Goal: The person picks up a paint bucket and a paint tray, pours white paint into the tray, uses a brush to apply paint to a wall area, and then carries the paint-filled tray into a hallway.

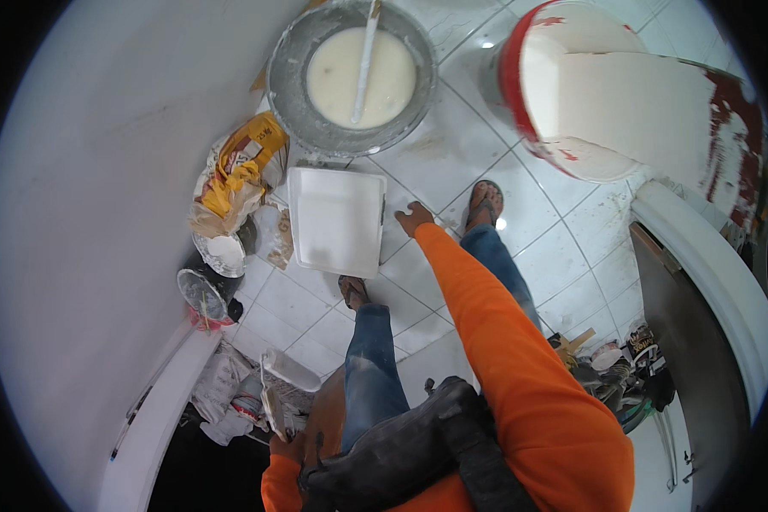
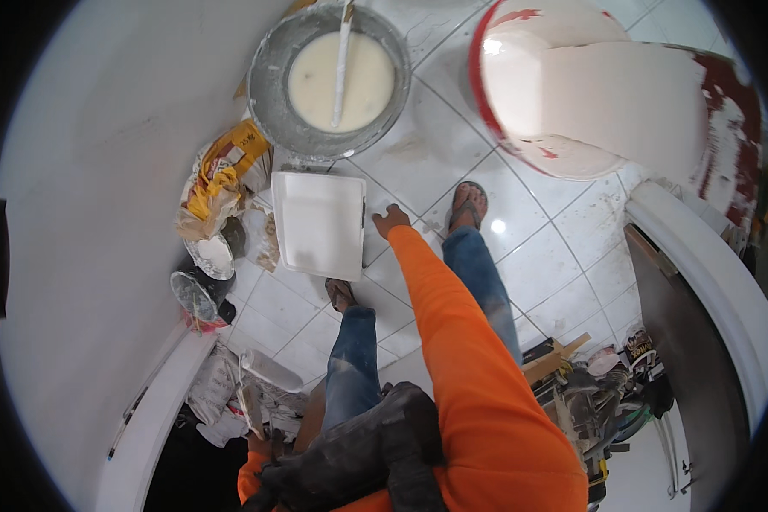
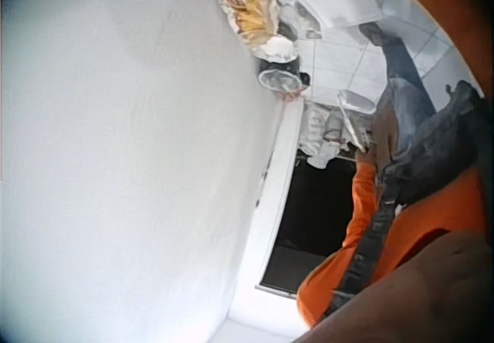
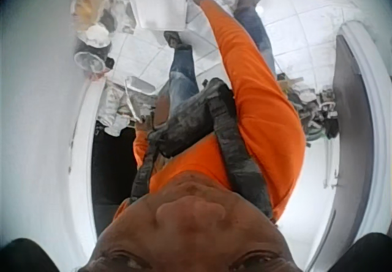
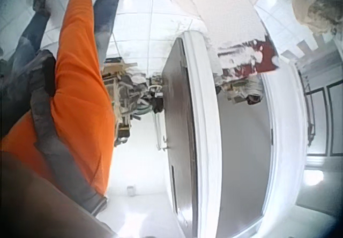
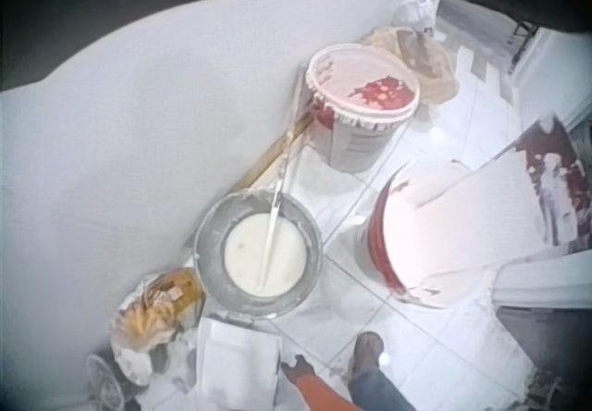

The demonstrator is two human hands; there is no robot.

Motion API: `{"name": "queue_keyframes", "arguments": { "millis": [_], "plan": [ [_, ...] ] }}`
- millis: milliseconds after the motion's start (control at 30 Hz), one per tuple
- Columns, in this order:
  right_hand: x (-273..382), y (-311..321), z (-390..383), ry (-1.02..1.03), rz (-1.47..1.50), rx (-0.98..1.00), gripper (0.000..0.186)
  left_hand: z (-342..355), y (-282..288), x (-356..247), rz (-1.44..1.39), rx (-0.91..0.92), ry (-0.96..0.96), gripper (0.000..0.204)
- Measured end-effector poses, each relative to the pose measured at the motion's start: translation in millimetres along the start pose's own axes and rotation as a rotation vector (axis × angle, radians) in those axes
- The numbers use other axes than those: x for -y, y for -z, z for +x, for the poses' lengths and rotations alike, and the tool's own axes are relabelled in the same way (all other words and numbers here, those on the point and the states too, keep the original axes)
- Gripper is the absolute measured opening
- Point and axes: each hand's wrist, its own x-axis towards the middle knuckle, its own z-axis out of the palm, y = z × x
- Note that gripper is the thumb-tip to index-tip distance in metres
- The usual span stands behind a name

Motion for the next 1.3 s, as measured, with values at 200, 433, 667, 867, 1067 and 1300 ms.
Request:
{"name": "queue_keyframes", "arguments": {
  "millis": [200, 433, 667, 867, 1067, 1300],
  "plan": [
    [13.3, -91.2, 38.9, -0.024, 0.162, -0.123, 0.060, 55.3, -10.1, 103.4, -0.101, 0.006, -0.019, 0.033],
    [-7.8, -75.4, 2.0, 0.060, -0.114, -0.236, 0.037, 122.3, -15.5, 246.2, 0.081, 0.061, 0.090, 0.055],
    [-100.5, 28.1, -127.3, -0.176, 0.425, -0.361, 0.035, 106.5, 29.6, 155.8, 0.056, 0.082, -0.268, 0.042],
    [-166.8, 124.5, -239.4, -0.460, 0.861, -0.506, 0.033, 39.8, 61.3, 43.1, 0.154, -0.009, -0.272, 0.032],
    [-205.1, 241.9, -297.7, -0.549, 1.147, -0.607, 0.032, -45.3, 42.7, -16.7, -0.093, -0.055, -0.257, 0.024],
    [-256.5, 444.0, -279.6, -0.387, 0.483, -1.001, 0.032, -114.7, -8.9, -104.4, -0.385, 0.121, 0.063, 0.019]
  ]
}}
